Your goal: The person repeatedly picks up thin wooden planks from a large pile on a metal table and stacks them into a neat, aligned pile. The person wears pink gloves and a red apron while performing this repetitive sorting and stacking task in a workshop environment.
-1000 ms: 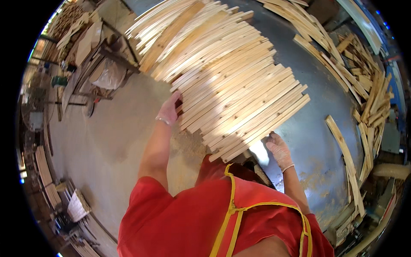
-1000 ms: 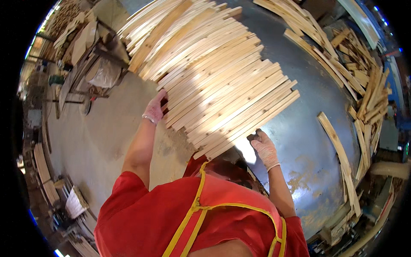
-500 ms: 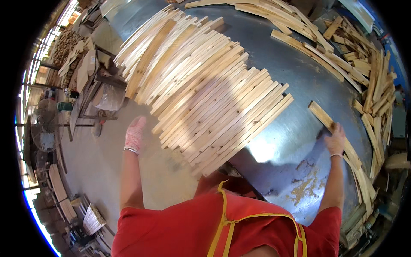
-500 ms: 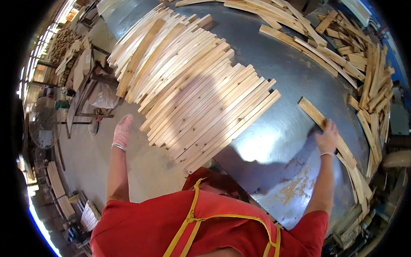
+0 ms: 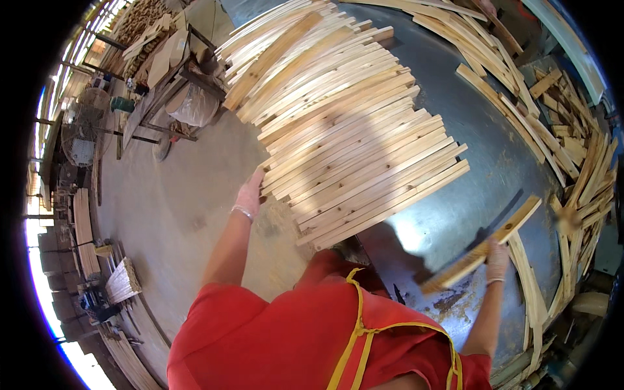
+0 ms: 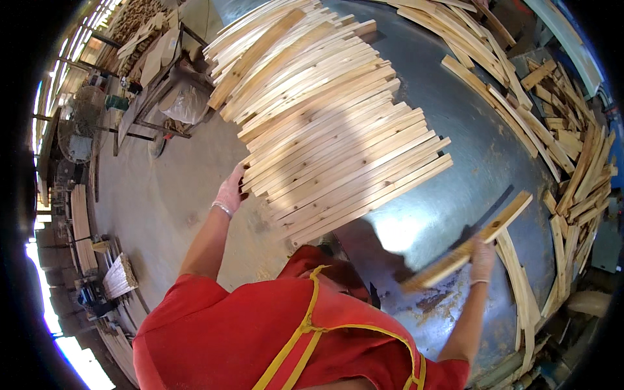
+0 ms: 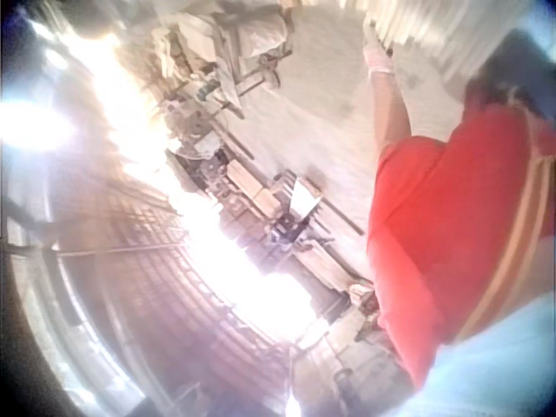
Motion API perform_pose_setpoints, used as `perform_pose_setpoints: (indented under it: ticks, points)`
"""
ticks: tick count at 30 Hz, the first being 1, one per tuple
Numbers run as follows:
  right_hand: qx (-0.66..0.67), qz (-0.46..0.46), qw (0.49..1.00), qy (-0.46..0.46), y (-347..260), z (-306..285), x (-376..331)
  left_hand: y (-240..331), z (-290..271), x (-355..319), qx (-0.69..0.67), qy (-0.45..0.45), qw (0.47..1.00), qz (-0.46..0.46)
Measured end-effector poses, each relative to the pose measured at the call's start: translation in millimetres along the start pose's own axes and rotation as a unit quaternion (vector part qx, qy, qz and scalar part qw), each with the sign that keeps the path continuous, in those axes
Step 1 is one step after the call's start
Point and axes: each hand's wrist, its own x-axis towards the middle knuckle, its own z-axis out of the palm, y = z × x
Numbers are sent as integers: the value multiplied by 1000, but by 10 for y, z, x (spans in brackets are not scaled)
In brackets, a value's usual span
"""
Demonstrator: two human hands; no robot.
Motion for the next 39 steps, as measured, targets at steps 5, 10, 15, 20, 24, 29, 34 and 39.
perform_pose_setpoints:
  ticks: [5, 10, 15, 20, 24, 29, 34, 39]
  points:
    - [36, -69, 989, -129, -587, 2139, -1267, -94, 126, 116, -187, -47, 981, 32]
    - [122, -55, 975, -177, -740, 2790, -1620, 73, -404, 227, 131, -176, 975, -39]
    - [-103, 27, 977, -187, -1243, 2746, -1874, 549, -19, 115, 154, -7, 931, 332]
    - [-188, -83, 949, -240, -1142, 2284, -1128, 498, 1367, -532, 346, -167, 718, 580]
    - [-349, -236, 899, 121, -1059, 1260, -553, -237, 2181, -1786, 462, -285, 526, 654]
    - [-564, -229, 774, 174, -929, 353, 290, -500, 2355, -1563, 511, -243, 478, 672]
    - [-590, -284, 751, 88, -1183, 36, 795, -439, 2367, -1562, 520, -226, 453, 688]
    - [-628, -218, 742, -88, -1510, -138, 1125, -470, 2388, -1481, 532, -210, 438, 694]
